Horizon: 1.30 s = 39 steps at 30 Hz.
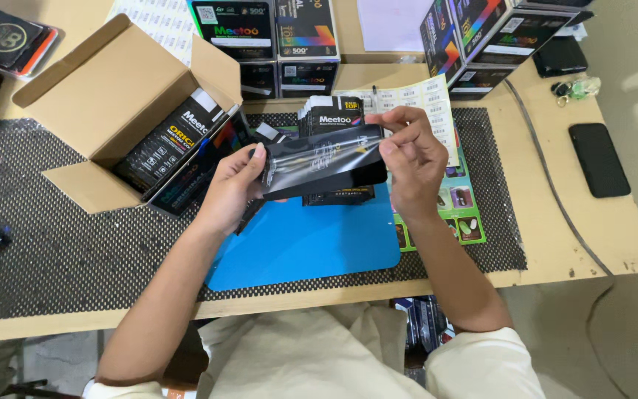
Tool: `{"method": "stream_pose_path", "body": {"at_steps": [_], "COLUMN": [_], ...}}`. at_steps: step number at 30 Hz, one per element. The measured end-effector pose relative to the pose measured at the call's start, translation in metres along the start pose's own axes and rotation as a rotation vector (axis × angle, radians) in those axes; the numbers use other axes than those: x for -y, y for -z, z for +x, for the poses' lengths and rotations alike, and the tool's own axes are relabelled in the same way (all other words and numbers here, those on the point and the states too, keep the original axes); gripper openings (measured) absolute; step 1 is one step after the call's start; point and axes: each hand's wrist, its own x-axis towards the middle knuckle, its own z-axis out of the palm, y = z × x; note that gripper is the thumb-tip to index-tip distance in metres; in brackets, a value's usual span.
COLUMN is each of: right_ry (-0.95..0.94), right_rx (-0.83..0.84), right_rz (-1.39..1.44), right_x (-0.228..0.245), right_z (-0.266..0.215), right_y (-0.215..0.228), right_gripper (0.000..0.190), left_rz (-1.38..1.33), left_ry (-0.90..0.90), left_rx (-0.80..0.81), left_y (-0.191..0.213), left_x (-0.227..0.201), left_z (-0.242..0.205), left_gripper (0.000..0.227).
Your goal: The person repeatedly unpacks small rectangular boxes containing phone screen components, removes the items from plastic packaging, and writes on the back of the components with a pen. The person then places the components back into the boxes and returns the boxes to a larger cardboard shipping box.
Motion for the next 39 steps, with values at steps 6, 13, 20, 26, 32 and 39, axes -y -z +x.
{"method": "stream_pose_path", "body": {"at_steps": [6,13,20,26,32,39], "right_ry": [-0.06,-0.017,0.21,0.329,0.317,0.246], "right_rx": [-0.048,-0.034,0.035,0.069,0.071,0.041], "right_rz": [-0.119,-0.105,-0.238,-0.309,-0.264,-0.152], "right_x": [0.008,0.009,0.007,0.005,0.001,-0.032], "right_z": [0.003,0.004,0.006,0.005,0.009,0.016], "right_y": [0.002,-0.003,-0.004,-0.003,-0.001,0.022], "right_gripper": [0.012,0.011,0.012,0.011,0.015,0.024], "left_rz": [0.228,0.363,0.197,-0.089,-0.152,-0.162], "left_ry": [-0.108,-0.244,-0.302,-0.395,-0.493,-0.546], "left_rx": [0.005,-0.071,-0.165,-0.045,-0.013,0.066], "left_y": [-0.001,0.007,0.001,0.016,0.025,0.033], "left_x": [0.011,0.022,0.026,0.036,0.051,0.066], "left_z": [0.004,0.009,0.007,0.016,0.018,0.024], "left_gripper": [0.034,0.032,0.031,0.032,0.039,0.053]}}
